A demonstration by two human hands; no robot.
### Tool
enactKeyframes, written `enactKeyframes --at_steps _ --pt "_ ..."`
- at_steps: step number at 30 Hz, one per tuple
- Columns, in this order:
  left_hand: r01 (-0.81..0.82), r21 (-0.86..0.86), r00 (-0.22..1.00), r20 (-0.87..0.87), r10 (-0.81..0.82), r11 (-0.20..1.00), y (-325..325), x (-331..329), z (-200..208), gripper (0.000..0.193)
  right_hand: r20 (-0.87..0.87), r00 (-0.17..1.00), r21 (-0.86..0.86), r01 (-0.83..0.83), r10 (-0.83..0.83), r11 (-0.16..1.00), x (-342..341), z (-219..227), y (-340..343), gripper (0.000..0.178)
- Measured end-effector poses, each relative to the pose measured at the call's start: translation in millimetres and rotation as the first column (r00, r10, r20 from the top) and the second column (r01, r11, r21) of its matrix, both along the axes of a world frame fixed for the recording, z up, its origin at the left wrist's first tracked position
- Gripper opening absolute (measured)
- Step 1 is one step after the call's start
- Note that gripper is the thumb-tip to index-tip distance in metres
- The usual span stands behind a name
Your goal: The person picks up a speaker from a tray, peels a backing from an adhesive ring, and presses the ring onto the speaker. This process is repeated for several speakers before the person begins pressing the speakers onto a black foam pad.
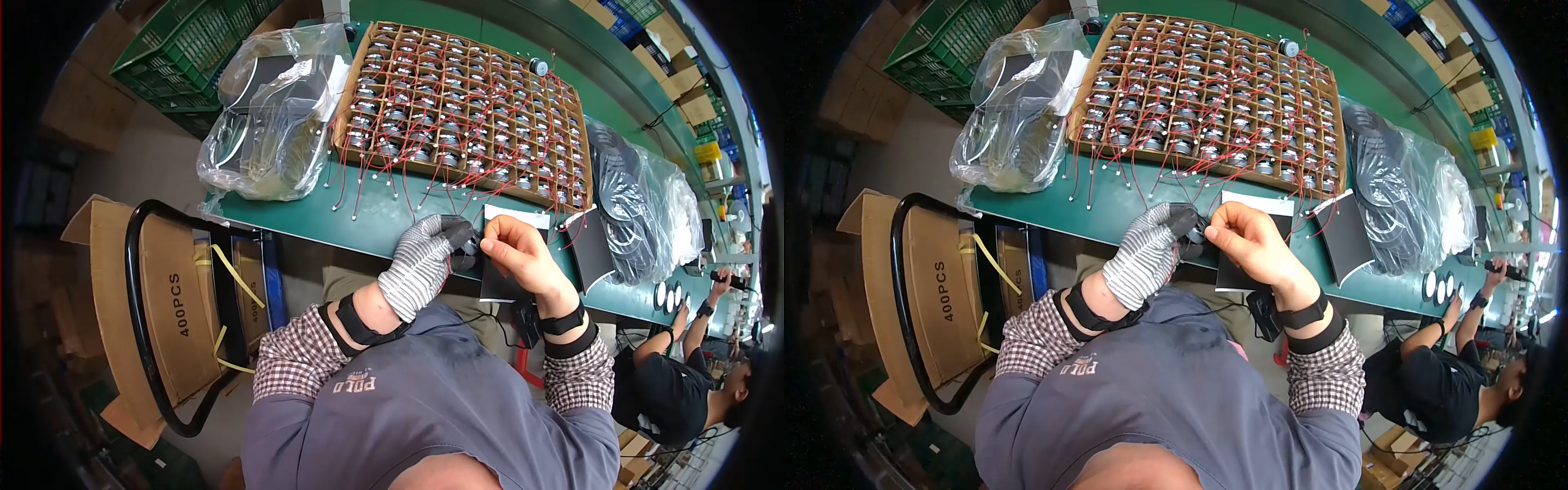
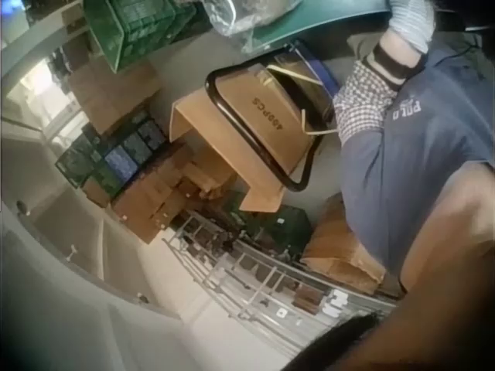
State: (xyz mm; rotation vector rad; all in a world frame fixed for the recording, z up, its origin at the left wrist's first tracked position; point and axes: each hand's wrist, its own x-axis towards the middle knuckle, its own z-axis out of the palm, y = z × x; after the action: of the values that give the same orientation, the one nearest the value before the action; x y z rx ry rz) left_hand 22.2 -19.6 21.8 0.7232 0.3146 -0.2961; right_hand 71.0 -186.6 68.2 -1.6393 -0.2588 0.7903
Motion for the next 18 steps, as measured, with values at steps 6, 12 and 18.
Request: enactKeyframes --at_steps 6,12,18 --pt "-0.026 0.000 1.000 0.015 0.026 1.000 0.4 -1.5 -3.6 0.022 0.001 1.000 -0.028 -0.003 0.003 1.000 -0.8 0.9 3.7 0.015" --pt "-0.025 -0.048 1.000 -0.016 0.024 0.999 -0.3 -2.9 -2.5 0.022 0.004 1.000 -0.068 0.009 -0.009 0.998 -1.8 0.2 5.7 0.015" --pt "0.022 0.149 1.000 -0.007 -0.021 0.989 1.6 -1.4 -1.1 0.026 0.139 0.990 -0.134 0.008 0.011 0.991 -2.3 -0.6 5.9 0.013"
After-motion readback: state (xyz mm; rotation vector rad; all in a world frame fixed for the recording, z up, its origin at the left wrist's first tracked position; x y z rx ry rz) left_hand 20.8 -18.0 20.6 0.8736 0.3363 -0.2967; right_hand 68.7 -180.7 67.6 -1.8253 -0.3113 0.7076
